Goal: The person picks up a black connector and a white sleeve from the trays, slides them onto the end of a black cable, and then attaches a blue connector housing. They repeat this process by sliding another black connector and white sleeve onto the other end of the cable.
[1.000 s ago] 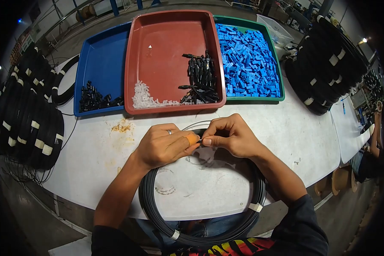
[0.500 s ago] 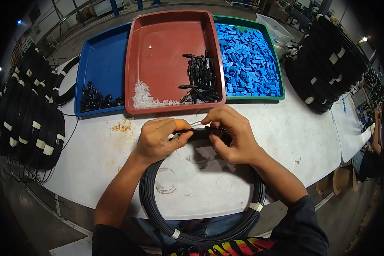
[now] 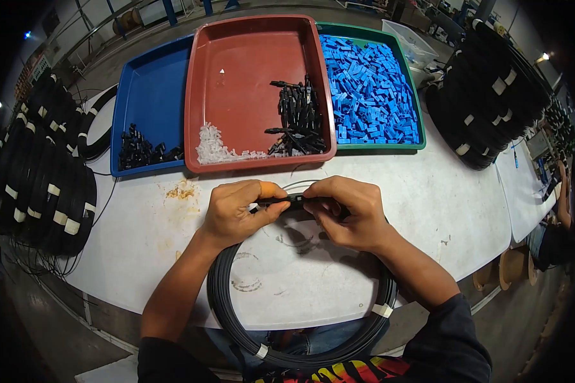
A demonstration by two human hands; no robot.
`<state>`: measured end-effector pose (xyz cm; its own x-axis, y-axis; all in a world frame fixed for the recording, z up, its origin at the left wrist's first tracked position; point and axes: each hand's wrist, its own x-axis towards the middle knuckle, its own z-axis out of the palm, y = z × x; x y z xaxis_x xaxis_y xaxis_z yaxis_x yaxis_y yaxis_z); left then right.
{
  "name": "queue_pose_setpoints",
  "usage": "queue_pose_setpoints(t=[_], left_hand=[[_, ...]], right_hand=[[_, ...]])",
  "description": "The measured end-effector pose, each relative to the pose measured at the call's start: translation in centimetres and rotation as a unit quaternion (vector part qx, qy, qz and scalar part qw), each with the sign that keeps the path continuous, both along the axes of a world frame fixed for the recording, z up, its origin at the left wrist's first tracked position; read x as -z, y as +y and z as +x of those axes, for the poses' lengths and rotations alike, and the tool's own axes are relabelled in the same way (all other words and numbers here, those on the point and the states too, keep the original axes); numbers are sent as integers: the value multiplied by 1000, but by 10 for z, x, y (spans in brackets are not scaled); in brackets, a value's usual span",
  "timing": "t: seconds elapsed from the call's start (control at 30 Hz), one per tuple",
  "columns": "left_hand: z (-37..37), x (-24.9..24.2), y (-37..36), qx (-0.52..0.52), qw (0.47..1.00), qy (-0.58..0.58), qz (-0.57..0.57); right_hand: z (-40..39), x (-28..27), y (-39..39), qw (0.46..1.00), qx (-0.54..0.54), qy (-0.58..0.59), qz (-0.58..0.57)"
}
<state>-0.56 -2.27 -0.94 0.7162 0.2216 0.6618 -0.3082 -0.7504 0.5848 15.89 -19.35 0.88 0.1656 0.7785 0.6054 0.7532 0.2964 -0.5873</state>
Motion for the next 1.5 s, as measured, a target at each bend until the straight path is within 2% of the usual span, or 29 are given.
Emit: queue_pose_setpoints(t=[0.07, 0.13, 0.2, 0.33, 0.4, 0.43, 0.57, 0.67, 0.73, 0.83, 0.97, 1.07, 1.23, 1.37, 1.5], left_hand=[[1, 2, 2, 6, 1000, -2, 4], [2, 2, 2, 12, 1000, -6, 7], [2, 1, 2, 23, 997, -16, 68], [5, 3, 1, 38, 994, -57, 91], [2, 1, -5, 36, 997, -24, -68], [-2, -9, -2, 31, 999, -3, -37], [1, -2, -3, 16, 998, 19, -52], [3, 1, -7, -2, 998, -40, -41], [2, -1, -7, 12, 997, -49, 51], [7, 3, -5, 19, 989, -103, 103], [5, 2, -6, 14, 991, -85, 103], [4, 3, -6, 8, 998, -49, 46], [4, 4, -4, 33, 986, -74, 145], [6, 3, -3, 32, 987, -80, 139], [4, 2, -5, 33, 985, -77, 149]], right_hand=[[1, 3, 2, 1000, -6, 7, -11], [3, 10, 7, 994, -38, -54, 85], [4, 11, 6, 993, -33, -70, 85], [8, 8, 8, 989, -29, -104, 97], [11, 5, 10, 988, -19, -118, 103], [13, 5, 10, 985, -8, -132, 109], [14, 6, 8, 985, -18, -149, 88], [12, 5, 9, 982, -22, -152, 110], [8, 1, 7, 985, -20, -147, 83], [8, 5, 6, 992, -15, -112, 57], [8, 4, 7, 996, -28, -77, 28], [6, 2, 5, 994, -1, -99, 42], [6, 4, 2, 994, -10, -113, -6], [8, 9, 6, 996, -13, -88, 15], [7, 7, 3, 994, -3, -111, 6]])
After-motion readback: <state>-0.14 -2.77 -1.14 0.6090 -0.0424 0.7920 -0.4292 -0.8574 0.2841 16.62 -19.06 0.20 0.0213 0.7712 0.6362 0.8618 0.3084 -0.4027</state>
